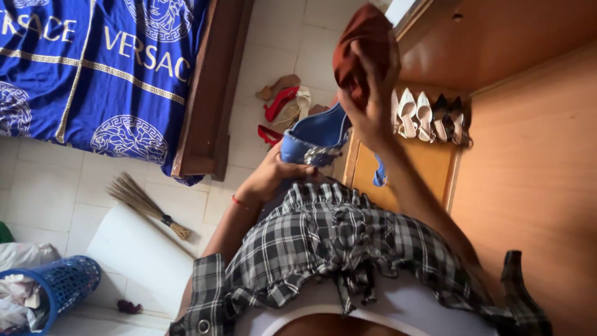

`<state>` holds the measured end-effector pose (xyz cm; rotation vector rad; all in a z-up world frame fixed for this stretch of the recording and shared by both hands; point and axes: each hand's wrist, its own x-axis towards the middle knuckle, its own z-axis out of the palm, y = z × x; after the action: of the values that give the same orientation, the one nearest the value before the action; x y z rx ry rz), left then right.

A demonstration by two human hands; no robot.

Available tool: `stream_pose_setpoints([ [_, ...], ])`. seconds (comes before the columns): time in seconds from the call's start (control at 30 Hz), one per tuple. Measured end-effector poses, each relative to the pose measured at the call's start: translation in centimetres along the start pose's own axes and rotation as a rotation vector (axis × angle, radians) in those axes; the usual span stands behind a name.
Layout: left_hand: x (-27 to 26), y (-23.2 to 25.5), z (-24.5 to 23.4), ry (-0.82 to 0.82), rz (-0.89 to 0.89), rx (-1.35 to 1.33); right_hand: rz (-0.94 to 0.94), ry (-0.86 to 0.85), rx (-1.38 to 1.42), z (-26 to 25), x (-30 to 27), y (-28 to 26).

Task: Cleaning and organizing high-heeled shoes on a shelf.

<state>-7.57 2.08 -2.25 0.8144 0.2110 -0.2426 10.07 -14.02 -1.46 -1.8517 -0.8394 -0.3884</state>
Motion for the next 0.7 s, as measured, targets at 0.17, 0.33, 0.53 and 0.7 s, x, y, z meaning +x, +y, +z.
stream_pose_setpoints([
  [0.17, 1.0, -2.9, -2.0, -0.028, -0.004, -0.004, 0.097, 0.040, -0.126, 1.8, -1.6, 9.3],
  [0.33, 0.4, -1.9, -1.5, 0.008, 0.026, 0.108, 0.440, -0.006, 0.560, -1.8, 0.6, 12.2],
  [0.53, 1.7, -5.6, -7.3, -0.070, -0.107, -0.168, 0.845, -0.306, 1.163, -1.9, 0.1, 10.7],
  [0.7, 0.6, -4.7, -5.2, -0.033, -0.159, -0.200, 0.555, -0.240, 0.630, 0.7, -2.4, 16.0],
])
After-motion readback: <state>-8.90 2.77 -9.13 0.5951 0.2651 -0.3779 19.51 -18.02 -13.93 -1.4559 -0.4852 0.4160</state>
